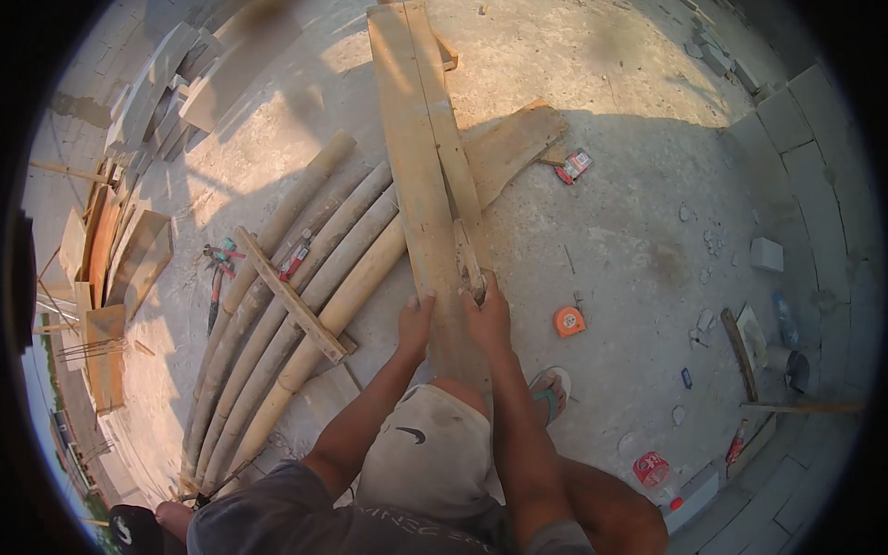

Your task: The person saws a wooden plank using a handsaw while holding the plank in place by hand on a makeshift work surface.

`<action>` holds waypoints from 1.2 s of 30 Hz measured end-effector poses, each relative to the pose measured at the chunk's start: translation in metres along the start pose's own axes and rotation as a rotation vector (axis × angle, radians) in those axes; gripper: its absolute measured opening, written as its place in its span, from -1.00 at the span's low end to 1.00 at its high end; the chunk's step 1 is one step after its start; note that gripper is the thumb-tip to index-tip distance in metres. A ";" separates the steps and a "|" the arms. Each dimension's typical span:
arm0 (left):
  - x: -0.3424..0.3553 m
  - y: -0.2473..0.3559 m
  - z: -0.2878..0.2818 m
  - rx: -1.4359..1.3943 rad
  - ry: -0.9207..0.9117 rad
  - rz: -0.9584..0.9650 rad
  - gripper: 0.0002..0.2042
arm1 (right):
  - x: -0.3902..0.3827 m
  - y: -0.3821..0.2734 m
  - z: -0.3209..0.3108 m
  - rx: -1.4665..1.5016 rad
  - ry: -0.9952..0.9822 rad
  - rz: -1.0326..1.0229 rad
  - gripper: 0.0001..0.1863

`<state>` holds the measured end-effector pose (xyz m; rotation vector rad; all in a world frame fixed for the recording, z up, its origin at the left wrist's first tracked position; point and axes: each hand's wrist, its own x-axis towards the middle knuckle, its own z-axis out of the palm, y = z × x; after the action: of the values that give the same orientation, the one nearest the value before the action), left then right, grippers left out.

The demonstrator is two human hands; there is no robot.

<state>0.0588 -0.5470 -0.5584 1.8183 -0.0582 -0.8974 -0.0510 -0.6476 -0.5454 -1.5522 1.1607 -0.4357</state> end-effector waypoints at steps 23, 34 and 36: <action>0.060 0.024 0.048 -0.298 0.347 0.069 -0.50 | 0.077 -0.097 0.013 -0.285 -0.078 -0.282 -0.50; 0.062 0.056 0.023 -0.122 0.276 0.075 -0.35 | 0.103 -0.134 0.019 -0.372 -0.119 -0.245 -0.34; 0.069 0.076 0.011 0.098 0.084 0.080 -0.28 | 0.118 -0.134 0.018 -0.363 -0.097 -0.268 -0.32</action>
<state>0.1292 -0.6188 -0.5353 1.9287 -0.1229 -0.7733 0.0759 -0.7472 -0.4663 -2.0354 0.9966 -0.3316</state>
